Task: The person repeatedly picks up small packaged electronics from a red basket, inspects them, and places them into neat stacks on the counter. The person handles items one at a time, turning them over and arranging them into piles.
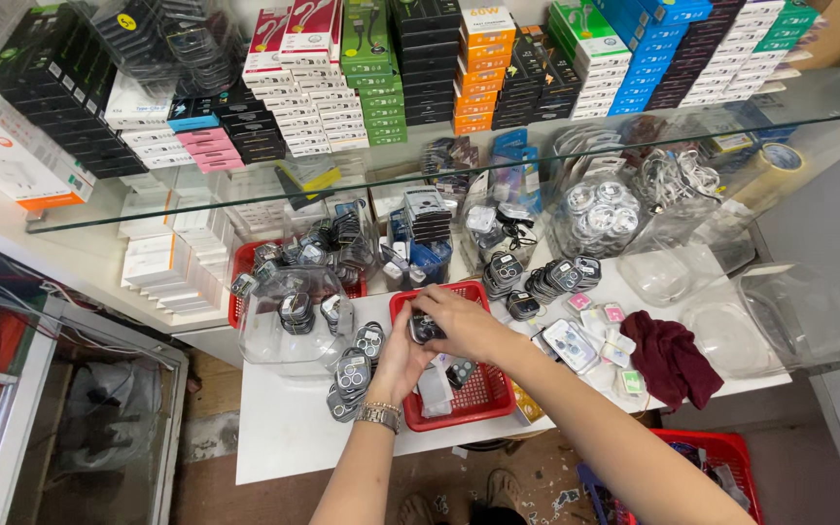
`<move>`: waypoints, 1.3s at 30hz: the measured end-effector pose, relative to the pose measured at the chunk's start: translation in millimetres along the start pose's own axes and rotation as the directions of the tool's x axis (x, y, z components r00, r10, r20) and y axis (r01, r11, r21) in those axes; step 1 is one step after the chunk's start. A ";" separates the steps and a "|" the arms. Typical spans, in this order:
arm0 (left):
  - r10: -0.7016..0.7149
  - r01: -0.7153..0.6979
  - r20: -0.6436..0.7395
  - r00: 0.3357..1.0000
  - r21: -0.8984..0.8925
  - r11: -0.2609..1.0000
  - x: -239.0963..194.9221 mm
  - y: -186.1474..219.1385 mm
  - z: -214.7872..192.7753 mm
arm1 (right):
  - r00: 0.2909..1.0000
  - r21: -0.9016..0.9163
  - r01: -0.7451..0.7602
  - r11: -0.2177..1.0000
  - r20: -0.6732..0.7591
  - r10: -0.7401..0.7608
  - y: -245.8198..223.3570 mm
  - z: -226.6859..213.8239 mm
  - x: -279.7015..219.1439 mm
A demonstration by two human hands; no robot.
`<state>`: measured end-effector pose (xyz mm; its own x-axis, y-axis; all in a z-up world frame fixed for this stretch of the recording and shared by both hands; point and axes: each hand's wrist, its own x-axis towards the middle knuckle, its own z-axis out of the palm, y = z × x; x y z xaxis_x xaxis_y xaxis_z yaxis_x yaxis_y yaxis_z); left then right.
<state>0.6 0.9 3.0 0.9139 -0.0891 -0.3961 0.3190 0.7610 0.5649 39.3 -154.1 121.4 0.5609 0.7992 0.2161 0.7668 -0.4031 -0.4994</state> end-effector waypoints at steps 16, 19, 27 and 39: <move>0.120 -0.116 -0.196 0.973 0.029 0.993 -34.5 37.1 -21.8 | 0.746 0.071 -0.662 0.746 -0.035 0.665 151.5 183.3 8.2; 0.094 -0.086 -0.201 0.975 0.048 0.995 -36.8 41.1 -23.1 | 0.742 0.098 -0.649 0.755 -0.141 0.656 144.0 203.6 15.0; 0.077 -0.061 -0.210 0.975 0.084 0.995 -30.9 37.8 -35.7 | 0.604 0.529 -0.738 0.419 0.241 0.760 148.7 161.2 22.4; 0.099 -0.094 -0.105 0.990 0.050 0.994 2.2 19.4 -8.4 | 0.920 0.607 -0.215 0.765 -0.138 0.368 46.9 48.4 -12.7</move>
<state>6.6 20.9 7.0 0.9094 0.0547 -0.4124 0.2438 0.7332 0.6348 53.1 -161.6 54.7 0.8409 0.5251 0.1311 0.2771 -0.2097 -0.9377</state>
